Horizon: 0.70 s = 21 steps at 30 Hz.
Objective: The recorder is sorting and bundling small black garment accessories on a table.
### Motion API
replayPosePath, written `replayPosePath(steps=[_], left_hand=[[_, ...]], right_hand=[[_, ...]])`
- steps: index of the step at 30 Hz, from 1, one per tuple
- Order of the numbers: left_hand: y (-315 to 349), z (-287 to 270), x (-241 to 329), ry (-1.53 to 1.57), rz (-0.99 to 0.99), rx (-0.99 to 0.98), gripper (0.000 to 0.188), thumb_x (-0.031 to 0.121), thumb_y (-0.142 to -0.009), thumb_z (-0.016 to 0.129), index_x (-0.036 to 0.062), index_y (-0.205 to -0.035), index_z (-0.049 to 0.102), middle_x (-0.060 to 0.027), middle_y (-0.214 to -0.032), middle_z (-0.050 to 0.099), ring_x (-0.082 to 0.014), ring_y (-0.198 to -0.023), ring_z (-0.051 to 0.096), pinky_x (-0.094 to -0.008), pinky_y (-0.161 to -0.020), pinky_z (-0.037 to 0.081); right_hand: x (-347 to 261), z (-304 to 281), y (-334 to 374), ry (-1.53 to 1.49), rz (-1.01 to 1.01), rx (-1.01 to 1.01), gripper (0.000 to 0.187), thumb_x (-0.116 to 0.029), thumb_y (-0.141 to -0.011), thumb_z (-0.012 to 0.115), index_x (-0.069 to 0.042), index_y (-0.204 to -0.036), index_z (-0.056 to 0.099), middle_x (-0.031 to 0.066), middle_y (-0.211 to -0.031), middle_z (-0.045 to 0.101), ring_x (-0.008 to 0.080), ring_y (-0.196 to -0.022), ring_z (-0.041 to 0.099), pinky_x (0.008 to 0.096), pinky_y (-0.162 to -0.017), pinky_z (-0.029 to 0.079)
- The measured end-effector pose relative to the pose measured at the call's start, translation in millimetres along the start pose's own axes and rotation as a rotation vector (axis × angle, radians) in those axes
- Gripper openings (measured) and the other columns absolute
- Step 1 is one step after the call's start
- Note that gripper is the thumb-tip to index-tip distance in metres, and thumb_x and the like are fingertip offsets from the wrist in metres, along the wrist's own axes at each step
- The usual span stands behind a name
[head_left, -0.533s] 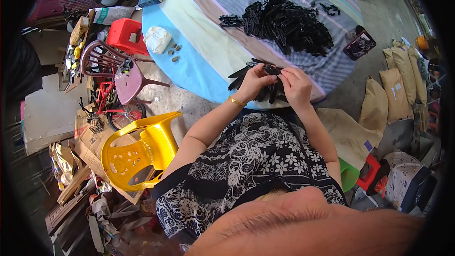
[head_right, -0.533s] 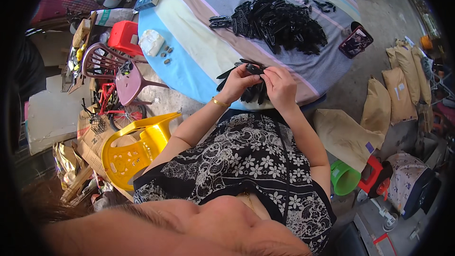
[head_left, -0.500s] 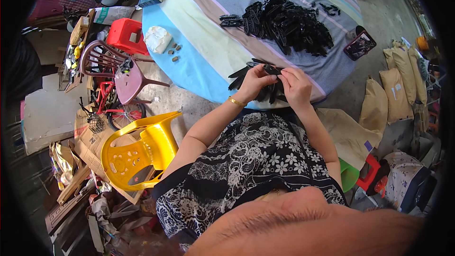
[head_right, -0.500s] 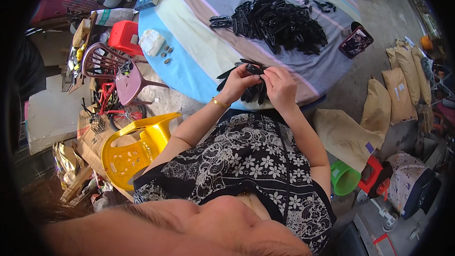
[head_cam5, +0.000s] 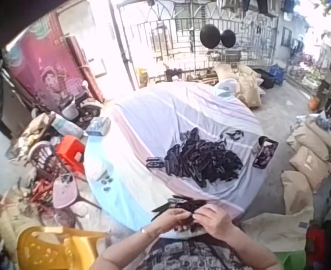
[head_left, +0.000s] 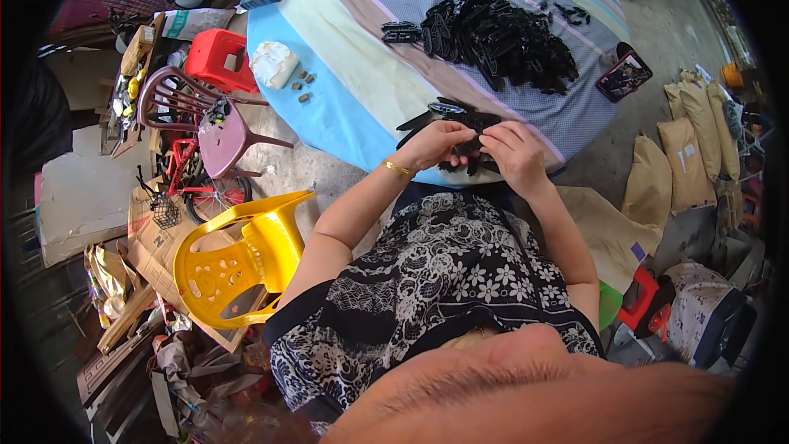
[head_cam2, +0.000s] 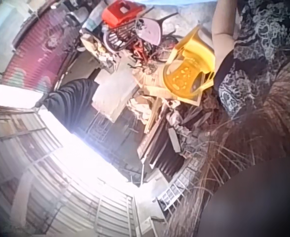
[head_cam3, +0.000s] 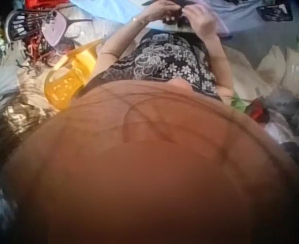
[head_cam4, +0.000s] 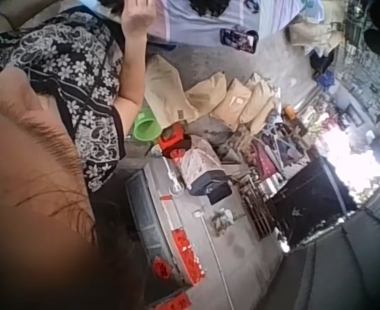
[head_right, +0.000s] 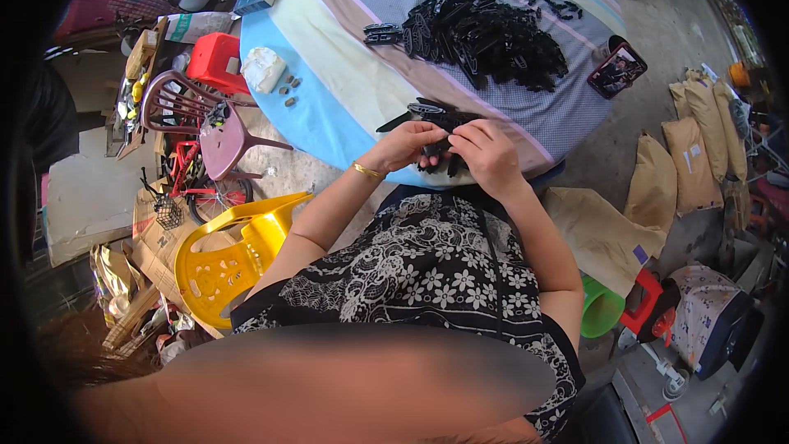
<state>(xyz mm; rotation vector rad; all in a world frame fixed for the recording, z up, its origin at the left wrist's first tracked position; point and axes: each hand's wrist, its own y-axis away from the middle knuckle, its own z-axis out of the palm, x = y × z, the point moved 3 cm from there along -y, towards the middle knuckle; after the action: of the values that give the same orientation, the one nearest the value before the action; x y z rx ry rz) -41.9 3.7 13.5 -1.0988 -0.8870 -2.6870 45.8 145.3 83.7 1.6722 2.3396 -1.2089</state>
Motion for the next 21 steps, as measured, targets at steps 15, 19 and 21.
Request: replayPosePath(steps=[15,19,21], left_hand=[[14.7,15.2,3.6,-0.845,0.325,0.053,0.031,0.005,-0.077,0.062,-0.0041,-0.106,0.057,-0.0050,-0.082,0.064,-0.0078,-0.069,0.058,-0.0221,-0.063,0.049],[16.3,27.8,12.1,-1.142,0.404,0.140,0.033,0.007,-0.073,0.062,0.0027,-0.105,0.059,-0.0119,-0.083,0.064,-0.0187,-0.069,0.063,-0.0277,-0.065,0.050],[0.5,16.6,2.5,-1.266,0.524,0.158,0.032,0.008,-0.071,0.063,0.0044,-0.103,0.060,-0.0128,-0.085,0.063,-0.0230,-0.073,0.062,-0.0309,-0.067,0.049]], right_hand=[[24.7,18.7,23.1,-0.387,0.655,-0.395,0.032,-0.022,-0.070,0.068,-0.002,-0.094,0.063,0.0129,-0.085,0.064,0.0253,-0.073,0.061,0.0327,-0.067,0.047],[33.7,28.3,34.8,-0.290,0.573,-0.316,0.031,-0.021,-0.069,0.069,-0.004,-0.093,0.063,0.0120,-0.081,0.064,0.0246,-0.069,0.061,0.0329,-0.063,0.047],[42.6,36.4,42.1,-0.251,0.536,-0.262,0.031,-0.020,-0.068,0.069,-0.004,-0.094,0.064,0.0112,-0.082,0.064,0.0229,-0.070,0.061,0.0319,-0.064,0.048]])
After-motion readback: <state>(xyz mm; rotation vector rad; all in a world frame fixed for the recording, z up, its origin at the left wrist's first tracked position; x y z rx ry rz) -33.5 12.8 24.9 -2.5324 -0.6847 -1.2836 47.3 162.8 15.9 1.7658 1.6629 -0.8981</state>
